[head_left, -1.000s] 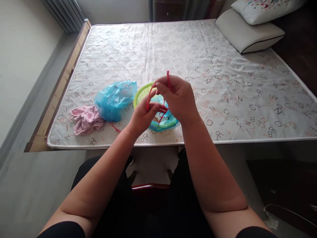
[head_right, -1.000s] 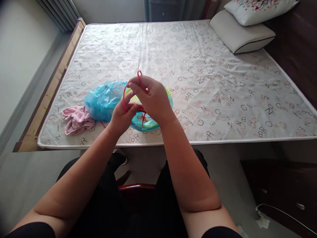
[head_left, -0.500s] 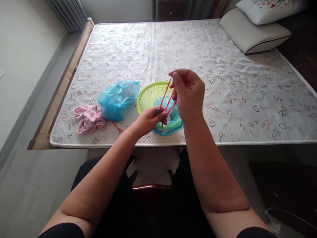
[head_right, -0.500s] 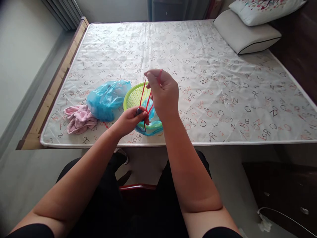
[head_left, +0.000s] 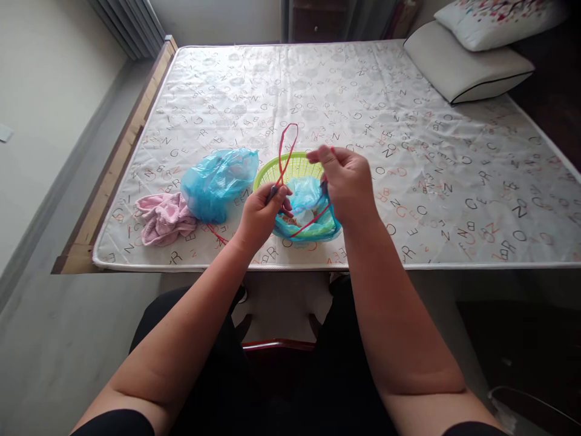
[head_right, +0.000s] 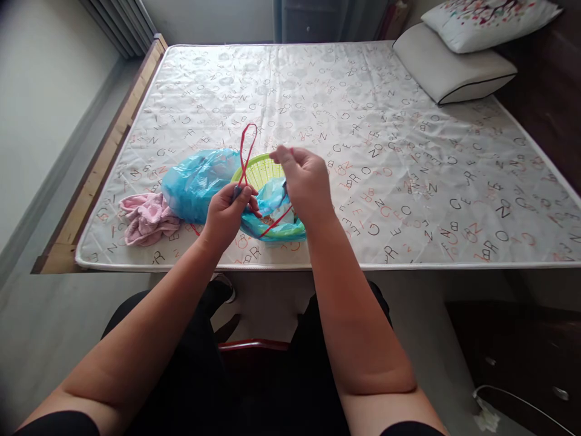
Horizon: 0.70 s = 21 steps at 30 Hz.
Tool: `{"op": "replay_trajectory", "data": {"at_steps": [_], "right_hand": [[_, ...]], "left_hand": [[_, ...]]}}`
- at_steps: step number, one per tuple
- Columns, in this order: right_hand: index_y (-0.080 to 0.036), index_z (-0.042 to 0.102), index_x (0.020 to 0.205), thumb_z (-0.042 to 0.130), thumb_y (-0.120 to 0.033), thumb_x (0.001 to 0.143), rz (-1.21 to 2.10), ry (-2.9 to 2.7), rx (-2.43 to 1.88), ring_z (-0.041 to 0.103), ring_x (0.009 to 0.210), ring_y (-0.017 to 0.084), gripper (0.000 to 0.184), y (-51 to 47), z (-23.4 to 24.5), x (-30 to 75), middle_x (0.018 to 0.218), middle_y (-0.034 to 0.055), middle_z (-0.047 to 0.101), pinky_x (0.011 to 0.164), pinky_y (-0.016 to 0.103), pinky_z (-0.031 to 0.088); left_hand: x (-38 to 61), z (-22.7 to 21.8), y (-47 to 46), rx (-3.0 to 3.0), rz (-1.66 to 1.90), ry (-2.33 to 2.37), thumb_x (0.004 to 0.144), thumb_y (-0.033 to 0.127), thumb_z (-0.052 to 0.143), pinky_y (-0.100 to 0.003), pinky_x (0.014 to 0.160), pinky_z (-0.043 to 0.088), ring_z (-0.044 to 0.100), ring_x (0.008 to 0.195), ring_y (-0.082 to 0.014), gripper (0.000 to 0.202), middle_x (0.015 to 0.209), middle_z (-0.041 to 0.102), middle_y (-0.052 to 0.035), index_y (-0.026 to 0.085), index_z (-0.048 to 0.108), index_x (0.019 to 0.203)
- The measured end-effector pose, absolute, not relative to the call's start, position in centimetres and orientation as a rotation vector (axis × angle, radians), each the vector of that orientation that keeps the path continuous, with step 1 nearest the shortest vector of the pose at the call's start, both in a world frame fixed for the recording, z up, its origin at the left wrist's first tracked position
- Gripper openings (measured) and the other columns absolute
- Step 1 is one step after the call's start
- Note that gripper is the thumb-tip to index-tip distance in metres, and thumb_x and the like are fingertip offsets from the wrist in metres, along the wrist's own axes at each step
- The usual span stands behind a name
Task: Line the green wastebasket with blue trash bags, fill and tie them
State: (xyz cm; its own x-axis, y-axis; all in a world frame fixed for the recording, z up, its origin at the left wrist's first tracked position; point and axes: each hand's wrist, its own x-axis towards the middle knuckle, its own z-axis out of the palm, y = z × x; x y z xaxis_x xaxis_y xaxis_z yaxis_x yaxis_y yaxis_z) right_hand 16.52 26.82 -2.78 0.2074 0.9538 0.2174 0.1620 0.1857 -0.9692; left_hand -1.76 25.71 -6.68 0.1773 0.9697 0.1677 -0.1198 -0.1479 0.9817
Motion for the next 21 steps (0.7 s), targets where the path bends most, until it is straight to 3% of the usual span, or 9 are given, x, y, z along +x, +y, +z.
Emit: {"op": "replay_trajectory", "data": {"at_steps": [6,11,16,21], "right_hand": [[-0.021,0.07,0.079,0.081,-0.058,0.09,1.154,-1.491,-1.188,0.061,0.075,0.017,0.041,25.8,-1.8,14.9,0.073,0.0017,0.065,0.067,0.031,0.05],[-0.021,0.067,0.081,0.082,-0.05,0.089,1.05,-1.397,-1.221,0.058,0.075,0.016,0.033,26.2,-2.2,15.2,0.073,0.001,0.061,0.066,0.031,0.05],[-0.024,0.062,0.086,0.075,-0.06,0.096,0.916,-1.224,-1.233,0.053,0.073,0.015,0.04,26.8,-2.8,15.6,0.073,0.0004,0.05,0.062,0.032,0.047],[-0.026,0.063,0.101,0.064,-0.075,0.098,0.916,-1.165,-1.215,0.056,0.074,0.016,0.049,27.4,-3.6,15.3,0.081,0.0018,0.052,0.064,0.033,0.049]], "left_hand": [[-1.5,-6.5,25.3,1.362,1.148,0.874,0.093,0.07,0.076,-0.024,0.054,0.059,0.069,0.057,-0.012,0.053,0.07,0.068,0.0007,0.019,0.066,0.083],[-1.7,-6.4,25.3,1.344,1.058,0.836,0.096,0.068,0.073,-0.027,0.061,0.059,0.072,0.062,-0.0146,0.051,0.074,0.074,-0.0029,0.018,0.073,0.094],[-1.8,-7.0,25.5,1.302,1.035,0.724,0.098,0.063,0.073,-0.03,0.074,0.061,0.074,0.078,-0.0166,0.047,0.082,0.077,-0.0063,0.017,0.079,0.107],[-1.7,-7.3,25.7,1.306,1.089,0.717,0.099,0.059,0.074,-0.032,0.077,0.063,0.074,0.079,-0.0172,0.043,0.087,0.077,-0.0047,0.022,0.075,0.121]]}}
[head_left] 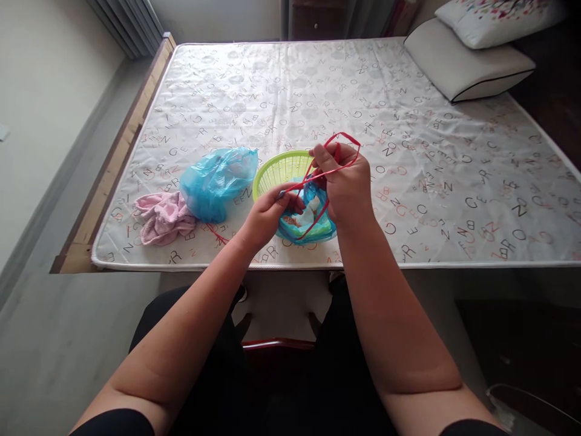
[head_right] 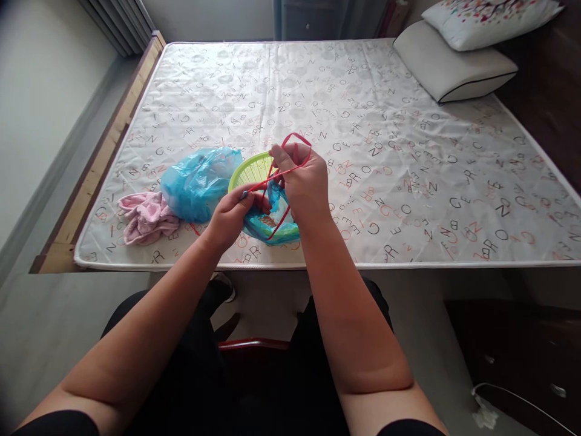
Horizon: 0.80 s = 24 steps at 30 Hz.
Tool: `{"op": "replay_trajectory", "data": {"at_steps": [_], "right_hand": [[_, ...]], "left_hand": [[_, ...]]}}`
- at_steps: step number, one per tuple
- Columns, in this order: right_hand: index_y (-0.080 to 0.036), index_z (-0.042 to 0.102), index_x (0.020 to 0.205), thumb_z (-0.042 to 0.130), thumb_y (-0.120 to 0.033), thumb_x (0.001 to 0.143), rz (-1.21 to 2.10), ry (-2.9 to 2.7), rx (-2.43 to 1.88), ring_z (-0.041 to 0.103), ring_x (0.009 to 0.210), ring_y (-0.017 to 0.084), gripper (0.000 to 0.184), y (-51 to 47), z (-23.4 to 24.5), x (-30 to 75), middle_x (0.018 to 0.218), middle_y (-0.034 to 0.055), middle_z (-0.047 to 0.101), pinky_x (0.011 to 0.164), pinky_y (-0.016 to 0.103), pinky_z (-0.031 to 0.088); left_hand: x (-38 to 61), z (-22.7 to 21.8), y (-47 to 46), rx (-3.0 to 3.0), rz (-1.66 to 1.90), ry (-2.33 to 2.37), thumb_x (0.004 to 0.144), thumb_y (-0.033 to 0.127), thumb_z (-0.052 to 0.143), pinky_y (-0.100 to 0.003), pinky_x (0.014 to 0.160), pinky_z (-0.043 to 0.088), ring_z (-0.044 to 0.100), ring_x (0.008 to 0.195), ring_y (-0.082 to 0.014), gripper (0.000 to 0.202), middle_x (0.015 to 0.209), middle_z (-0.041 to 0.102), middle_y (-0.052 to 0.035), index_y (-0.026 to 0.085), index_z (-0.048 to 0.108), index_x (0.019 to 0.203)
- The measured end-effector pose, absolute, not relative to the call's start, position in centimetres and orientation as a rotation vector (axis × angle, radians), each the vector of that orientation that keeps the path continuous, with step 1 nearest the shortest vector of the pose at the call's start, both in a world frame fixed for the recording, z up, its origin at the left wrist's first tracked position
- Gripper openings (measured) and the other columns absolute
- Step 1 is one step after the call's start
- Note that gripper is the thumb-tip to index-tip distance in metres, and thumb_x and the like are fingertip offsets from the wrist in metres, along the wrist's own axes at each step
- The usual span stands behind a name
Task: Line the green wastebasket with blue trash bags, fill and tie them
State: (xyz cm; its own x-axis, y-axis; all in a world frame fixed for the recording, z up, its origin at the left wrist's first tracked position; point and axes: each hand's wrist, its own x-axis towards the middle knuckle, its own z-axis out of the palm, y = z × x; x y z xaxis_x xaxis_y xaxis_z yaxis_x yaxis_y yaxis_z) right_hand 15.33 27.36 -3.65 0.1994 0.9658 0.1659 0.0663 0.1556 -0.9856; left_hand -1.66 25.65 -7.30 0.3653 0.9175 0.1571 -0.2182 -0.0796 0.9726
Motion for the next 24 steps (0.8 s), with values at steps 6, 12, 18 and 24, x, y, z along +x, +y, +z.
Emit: {"op": "replay_trajectory", "data": {"at_steps": [6,12,18,24], "right_hand": [[-0.026,0.063,0.099,0.061,-0.074,0.1,0.924,-1.18,-1.207,0.057,0.073,0.015,0.048,27.6,-4.3,15.3,0.084,0.0023,0.056,0.064,0.032,0.049],[-0.024,0.06,0.084,0.074,-0.061,0.097,1.03,-1.277,-1.162,0.057,0.073,0.014,0.042,26.8,-3.0,14.9,0.082,0.0024,0.06,0.068,0.032,0.051],[-0.023,0.057,0.076,0.079,-0.054,0.093,1.08,-1.358,-1.212,0.051,0.067,0.014,0.043,26.3,-2.2,14.3,0.069,-0.0003,0.052,0.06,0.03,0.046],[-0.024,0.058,0.079,0.08,-0.055,0.092,1.129,-1.395,-1.188,0.05,0.066,0.014,0.04,26.3,-2.5,14.2,0.068,-0.0009,0.052,0.058,0.03,0.045]], "left_hand": [[-1.8,-6.4,25.2,1.351,1.124,0.731,0.096,0.049,0.08,-0.029,0.067,0.064,0.071,0.065,-0.0123,0.039,0.098,0.077,-0.0031,0.024,0.066,0.121],[-2.3,-6.0,25.0,1.465,0.926,0.761,0.097,0.06,0.075,-0.028,0.072,0.063,0.077,0.078,-0.0171,0.042,0.097,0.077,-0.0069,0.018,0.069,0.098],[-2.4,-5.7,24.7,1.718,0.935,0.84,0.104,0.062,0.063,-0.034,0.081,0.057,0.071,0.087,-0.0219,0.048,0.089,0.076,-0.0081,0.018,0.076,0.09],[-2.5,-4.9,24.9,1.639,0.903,0.821,0.1,0.067,0.066,-0.032,0.078,0.057,0.069,0.082,-0.0208,0.052,0.085,0.075,-0.0073,0.018,0.075,0.085]]}}
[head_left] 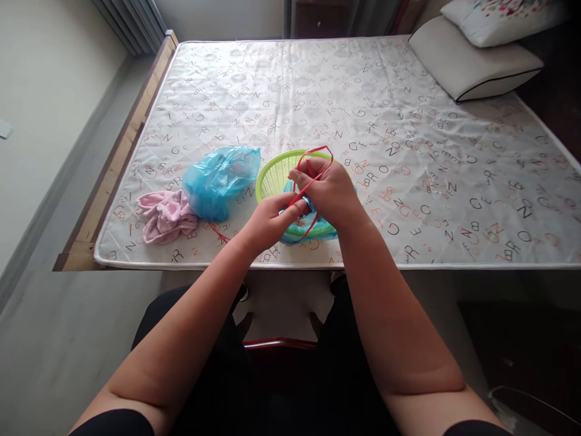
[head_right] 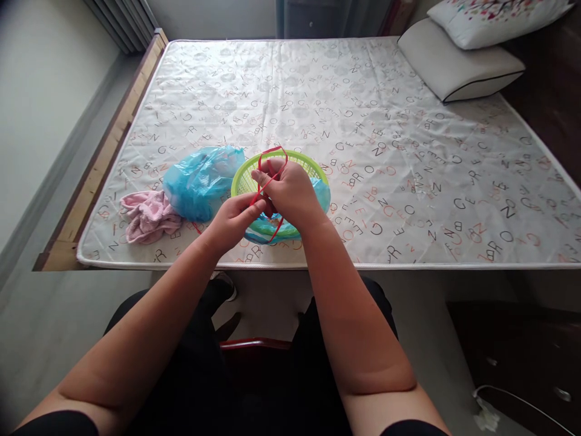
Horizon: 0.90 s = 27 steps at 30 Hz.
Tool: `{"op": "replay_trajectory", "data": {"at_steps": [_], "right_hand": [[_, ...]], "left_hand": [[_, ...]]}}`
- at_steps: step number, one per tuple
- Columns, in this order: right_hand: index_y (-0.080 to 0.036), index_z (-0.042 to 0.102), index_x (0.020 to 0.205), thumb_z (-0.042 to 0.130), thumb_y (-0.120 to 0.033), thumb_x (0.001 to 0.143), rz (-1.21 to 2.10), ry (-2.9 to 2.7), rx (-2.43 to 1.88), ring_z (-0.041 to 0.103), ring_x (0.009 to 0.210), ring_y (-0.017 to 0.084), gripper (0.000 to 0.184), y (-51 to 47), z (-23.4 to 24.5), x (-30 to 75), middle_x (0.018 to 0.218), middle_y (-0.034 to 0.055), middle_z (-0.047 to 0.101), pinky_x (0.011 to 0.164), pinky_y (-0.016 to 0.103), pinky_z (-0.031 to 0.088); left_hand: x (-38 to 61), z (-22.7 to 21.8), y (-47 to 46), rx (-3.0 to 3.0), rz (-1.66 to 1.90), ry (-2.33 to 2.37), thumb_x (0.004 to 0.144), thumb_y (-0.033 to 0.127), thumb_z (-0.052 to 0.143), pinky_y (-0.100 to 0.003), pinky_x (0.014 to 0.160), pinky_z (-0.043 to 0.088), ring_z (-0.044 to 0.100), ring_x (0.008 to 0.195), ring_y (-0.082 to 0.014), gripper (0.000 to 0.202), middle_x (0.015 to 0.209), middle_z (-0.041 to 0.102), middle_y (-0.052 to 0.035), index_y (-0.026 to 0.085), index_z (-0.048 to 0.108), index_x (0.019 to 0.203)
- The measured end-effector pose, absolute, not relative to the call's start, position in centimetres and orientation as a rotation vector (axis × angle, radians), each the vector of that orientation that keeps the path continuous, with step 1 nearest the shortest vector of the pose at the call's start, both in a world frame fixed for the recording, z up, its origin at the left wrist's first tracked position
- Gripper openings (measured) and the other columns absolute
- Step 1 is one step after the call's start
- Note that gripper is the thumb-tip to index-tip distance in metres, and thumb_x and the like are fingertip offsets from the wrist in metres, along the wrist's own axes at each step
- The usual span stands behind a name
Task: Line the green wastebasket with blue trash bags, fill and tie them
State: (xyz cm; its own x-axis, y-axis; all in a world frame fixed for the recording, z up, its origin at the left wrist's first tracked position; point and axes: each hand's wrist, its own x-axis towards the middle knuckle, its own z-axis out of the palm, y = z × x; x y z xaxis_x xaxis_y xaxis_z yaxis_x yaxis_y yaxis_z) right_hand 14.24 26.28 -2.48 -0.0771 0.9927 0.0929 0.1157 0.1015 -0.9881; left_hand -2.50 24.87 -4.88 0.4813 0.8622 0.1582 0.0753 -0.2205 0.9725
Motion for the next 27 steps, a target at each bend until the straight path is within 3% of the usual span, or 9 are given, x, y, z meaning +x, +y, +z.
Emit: {"op": "replay_trajectory", "data": {"at_steps": [5,13,18,21,27], "right_hand": [[-0.024,0.065,0.089,0.075,-0.059,0.095,1.231,-1.359,-1.147,0.055,0.067,0.015,0.037,26.4,-2.4,14.6,0.072,0.0004,0.057,0.06,0.03,0.05],[-0.025,0.068,0.1,0.065,-0.066,0.1,1.125,-1.181,-1.138,0.059,0.071,0.015,0.041,27.1,-2.7,14.9,0.08,0.0017,0.058,0.066,0.032,0.054],[-0.023,0.074,0.109,0.076,-0.046,0.094,1.285,-1.191,-1.075,0.062,0.072,0.014,0.027,26.9,-2.8,15.9,0.086,0.0022,0.066,0.068,0.032,0.057],[-0.021,0.075,0.118,0.084,-0.039,0.087,1.425,-1.293,-1.036,0.063,0.073,0.014,0.036,26.7,-2.8,16.3,0.088,0.0018,0.069,0.067,0.031,0.058],[-0.019,0.074,0.115,0.088,-0.051,0.086,1.51,-1.356,-0.997,0.06,0.066,0.013,0.046,26.0,-2.3,15.7,0.072,-0.0016,0.063,0.056,0.027,0.053]], "left_hand": [[-2.6,-5.2,25.3,1.421,0.913,0.721,0.101,0.069,0.064,-0.031,0.076,0.059,0.07,0.075,-0.0181,0.056,0.078,0.073,-0.007,0.018,0.071,0.08],[-2.4,-6.3,25.5,1.335,0.905,0.698,0.098,0.071,0.067,-0.033,0.083,0.06,0.07,0.084,-0.0196,0.055,0.087,0.075,-0.0082,0.019,0.074,0.083],[-2.2,-6.7,25.7,1.205,0.959,0.708,0.094,0.074,0.071,-0.031,0.071,0.058,0.065,0.073,-0.0177,0.056,0.073,0.062,-0.0029,0.02,0.067,0.081],[-2.2,-6.6,25.8,1.171,1.003,0.709,0.092,0.074,0.074,-0.03,0.066,0.054,0.06,0.068,-0.0162,0.057,0.067,0.052,0.0003,0.02,0.061,0.076],[-1.8,-6.5,25.4,1.198,0.967,0.721,0.093,0.072,0.073,-0.026,0.062,0.046,0.051,0.063,-0.0123,0.06,0.064,0.047,0.0023,0.019,0.058,0.071]]}}
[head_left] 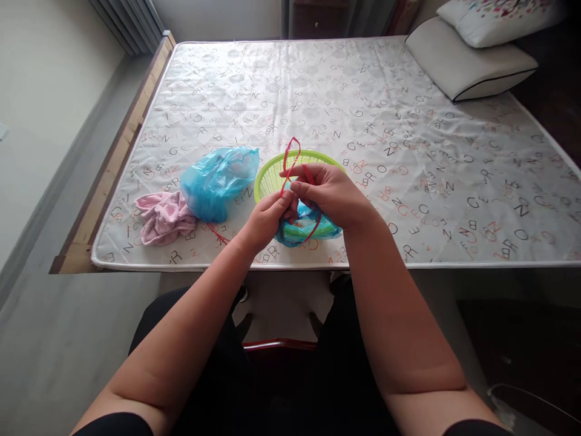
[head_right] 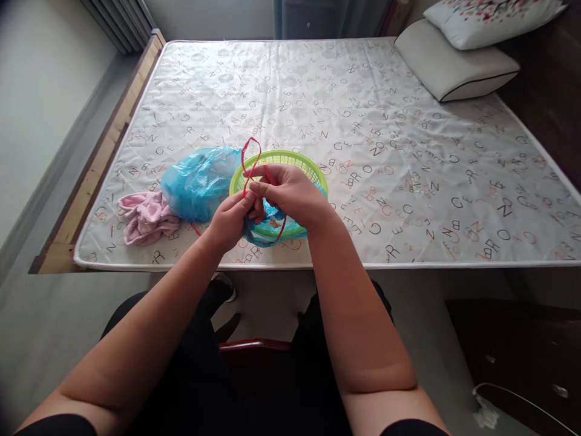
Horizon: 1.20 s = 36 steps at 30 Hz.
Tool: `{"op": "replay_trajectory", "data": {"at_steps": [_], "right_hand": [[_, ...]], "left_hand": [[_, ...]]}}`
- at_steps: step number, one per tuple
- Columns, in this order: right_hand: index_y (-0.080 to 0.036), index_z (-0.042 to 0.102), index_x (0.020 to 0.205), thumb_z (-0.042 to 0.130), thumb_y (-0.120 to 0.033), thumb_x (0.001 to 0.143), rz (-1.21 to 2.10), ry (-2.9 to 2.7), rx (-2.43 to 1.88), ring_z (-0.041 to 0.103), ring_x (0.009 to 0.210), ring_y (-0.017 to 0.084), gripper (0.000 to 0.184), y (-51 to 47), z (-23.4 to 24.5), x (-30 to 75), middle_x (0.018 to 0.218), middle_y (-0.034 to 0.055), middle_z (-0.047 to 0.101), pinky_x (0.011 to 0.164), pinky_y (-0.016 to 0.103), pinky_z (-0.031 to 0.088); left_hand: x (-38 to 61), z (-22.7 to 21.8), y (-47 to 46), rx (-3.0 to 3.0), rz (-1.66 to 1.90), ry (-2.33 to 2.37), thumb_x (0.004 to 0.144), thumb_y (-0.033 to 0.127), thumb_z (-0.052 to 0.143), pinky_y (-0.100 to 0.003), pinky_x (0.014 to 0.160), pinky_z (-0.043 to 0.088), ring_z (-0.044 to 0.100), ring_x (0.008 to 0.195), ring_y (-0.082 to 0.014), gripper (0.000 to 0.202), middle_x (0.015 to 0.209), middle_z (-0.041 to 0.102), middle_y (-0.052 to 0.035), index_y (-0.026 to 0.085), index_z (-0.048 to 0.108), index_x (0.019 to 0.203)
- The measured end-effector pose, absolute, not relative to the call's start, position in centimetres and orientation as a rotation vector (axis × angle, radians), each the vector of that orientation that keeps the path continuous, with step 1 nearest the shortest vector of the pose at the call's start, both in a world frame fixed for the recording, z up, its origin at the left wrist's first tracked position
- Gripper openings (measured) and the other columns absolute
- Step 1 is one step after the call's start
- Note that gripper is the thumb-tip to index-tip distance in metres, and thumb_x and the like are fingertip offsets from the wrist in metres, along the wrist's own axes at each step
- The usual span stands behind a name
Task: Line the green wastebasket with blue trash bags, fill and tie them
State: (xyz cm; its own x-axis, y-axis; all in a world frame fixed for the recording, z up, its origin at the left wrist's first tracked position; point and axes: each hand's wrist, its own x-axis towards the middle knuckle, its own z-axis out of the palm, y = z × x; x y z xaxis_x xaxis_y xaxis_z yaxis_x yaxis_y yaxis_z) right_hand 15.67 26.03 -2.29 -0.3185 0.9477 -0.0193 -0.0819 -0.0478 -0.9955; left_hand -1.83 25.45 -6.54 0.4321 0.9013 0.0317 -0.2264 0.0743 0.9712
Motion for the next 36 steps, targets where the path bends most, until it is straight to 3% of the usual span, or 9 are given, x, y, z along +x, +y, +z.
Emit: {"op": "replay_trajectory", "data": {"at_steps": [6,13,16,20,24,28,33,36], "right_hand": [[-0.023,0.068,0.092,0.084,-0.059,0.088,1.486,-1.38,-0.998,0.06,0.059,0.014,0.04,25.8,-2.1,15.0,0.065,-0.0021,0.061,0.051,0.028,0.05],[-0.022,0.066,0.078,0.085,-0.049,0.088,1.408,-1.564,-1.119,0.059,0.057,0.013,0.035,25.8,-2.5,15.0,0.063,-0.001,0.063,0.048,0.026,0.045],[-0.022,0.065,0.077,0.084,-0.042,0.09,1.395,-1.648,-1.159,0.061,0.058,0.013,0.03,25.7,-2.6,15.1,0.063,-0.0012,0.063,0.05,0.026,0.046],[-0.021,0.062,0.073,0.085,-0.04,0.088,1.378,-1.661,-1.174,0.06,0.061,0.013,0.033,25.8,-2.7,15.2,0.065,-0.0008,0.061,0.051,0.026,0.045],[-0.022,0.063,0.077,0.087,-0.055,0.086,1.283,-1.486,-1.155,0.054,0.063,0.012,0.042,26.4,-3.2,15.5,0.066,-0.0018,0.057,0.053,0.026,0.042],[-0.024,0.063,0.085,0.081,-0.07,0.087,1.175,-1.247,-1.151,0.049,0.059,0.011,0.05,27.1,-3.9,15.6,0.064,-0.0037,0.051,0.052,0.026,0.04],[-0.026,0.06,0.087,0.077,-0.074,0.088,1.169,-1.023,-1.115,0.049,0.059,0.012,0.052,27.5,-4.2,15.2,0.065,-0.0037,0.046,0.053,0.028,0.044],[-0.025,0.059,0.087,0.078,-0.073,0.087,1.172,-0.925,-1.1,0.049,0.06,0.012,0.051,27.6,-4.1,14.9,0.067,-0.0035,0.047,0.055,0.029,0.046]], "left_hand": [[-2.0,-6.4,25.4,1.269,0.84,0.731,0.094,0.069,0.072,-0.026,0.067,0.048,0.059,0.069,-0.0135,0.055,0.07,0.06,-0.0009,0.017,0.066,0.079],[-2.9,-6.1,25.4,1.307,0.652,0.773,0.087,0.033,0.072,-0.032,0.085,0.059,0.073,0.088,-0.02,0.018,0.089,0.077,-0.0073,0.015,0.073,0.088],[-2.9,-6.2,25.4,1.247,0.62,0.809,0.087,0.029,0.063,-0.031,0.078,0.06,0.073,0.078,-0.0188,0.016,0.081,0.073,-0.006,0.016,0.07,0.082],[-2.5,-6.6,25.4,1.273,0.637,0.813,0.095,0.033,0.053,-0.028,0.065,0.055,0.066,0.065,-0.0149,0.03,0.068,0.06,-0.0022,0.018,0.058,0.07],[-2.3,-6.8,25.4,1.285,0.656,0.757,0.094,0.026,0.054,-0.028,0.064,0.055,0.064,0.063,-0.0142,0.013,0.065,0.052,0.0038,0.019,0.063,0.088],[-2.3,-6.6,25.4,1.278,0.707,0.716,0.097,0.024,0.054,-0.027,0.065,0.054,0.063,0.064,-0.0133,0.015,0.068,0.052,0.0047,0.018,0.067,0.103],[-2.2,-6.2,25.3,1.33,0.839,0.701,0.104,0.028,0.055,-0.023,0.062,0.049,0.056,0.062,-0.0104,0.017,0.071,0.054,0.0038,0.018,0.068,0.106],[-1.9,-6.6,25.1,1.385,0.89,0.721,0.105,0.027,0.056,-0.023,0.058,0.045,0.05,0.057,-0.0093,0.021,0.072,0.057,0.004,0.02,0.067,0.121]]}}
